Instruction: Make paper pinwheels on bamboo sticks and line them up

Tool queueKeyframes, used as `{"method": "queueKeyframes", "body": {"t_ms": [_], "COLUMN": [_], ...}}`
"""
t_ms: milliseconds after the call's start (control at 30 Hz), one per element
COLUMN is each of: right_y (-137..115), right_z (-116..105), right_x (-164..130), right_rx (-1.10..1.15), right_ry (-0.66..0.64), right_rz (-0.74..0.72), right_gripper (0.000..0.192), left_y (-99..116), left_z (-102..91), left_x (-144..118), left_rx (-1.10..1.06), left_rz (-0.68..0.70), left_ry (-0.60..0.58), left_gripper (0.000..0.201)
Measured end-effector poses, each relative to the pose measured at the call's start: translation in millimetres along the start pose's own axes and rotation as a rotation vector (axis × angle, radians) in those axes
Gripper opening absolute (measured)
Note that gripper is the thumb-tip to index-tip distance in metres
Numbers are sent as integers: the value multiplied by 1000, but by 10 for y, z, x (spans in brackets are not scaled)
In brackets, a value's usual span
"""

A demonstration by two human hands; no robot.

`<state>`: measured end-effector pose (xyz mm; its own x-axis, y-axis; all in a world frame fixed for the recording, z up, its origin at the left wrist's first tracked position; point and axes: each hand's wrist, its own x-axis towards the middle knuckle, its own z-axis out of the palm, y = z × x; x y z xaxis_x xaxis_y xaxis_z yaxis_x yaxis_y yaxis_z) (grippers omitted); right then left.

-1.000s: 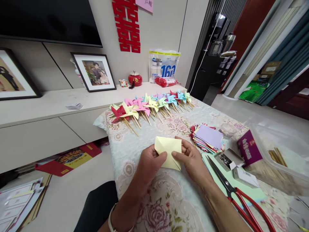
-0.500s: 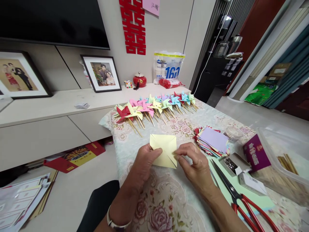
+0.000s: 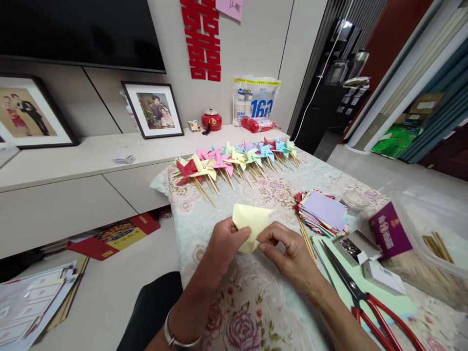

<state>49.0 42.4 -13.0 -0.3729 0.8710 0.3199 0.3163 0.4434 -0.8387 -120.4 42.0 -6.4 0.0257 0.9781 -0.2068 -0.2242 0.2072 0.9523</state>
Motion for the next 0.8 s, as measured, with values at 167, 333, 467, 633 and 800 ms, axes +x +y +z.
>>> {"method": "queueKeyframes", "body": {"t_ms": [167,333,467,633,800], "right_y": [-33,-18,-16,-8,18], "right_z": [14,39,62,78,100], "right_x": [9,20,28,29,32], "right_rx": [141,276,357,370,333], "right_ry": [-2,21,29,27,73], "right_rz": [222,376,417,452,447], "right_gripper": [14,23,27,25,23], "left_y": [-24,-32,-66,-112,-133], "left_z": [29,60,63,54,51], "left_x": [-6,2,24,37,33], "left_rx": [13,-13,-21,-19,-38], "left_rz": [0,-21,-43,-41,-30], "left_ry": [-7,-9,-17,-16,-17], "left_gripper": [23,25,26,24,25]}}
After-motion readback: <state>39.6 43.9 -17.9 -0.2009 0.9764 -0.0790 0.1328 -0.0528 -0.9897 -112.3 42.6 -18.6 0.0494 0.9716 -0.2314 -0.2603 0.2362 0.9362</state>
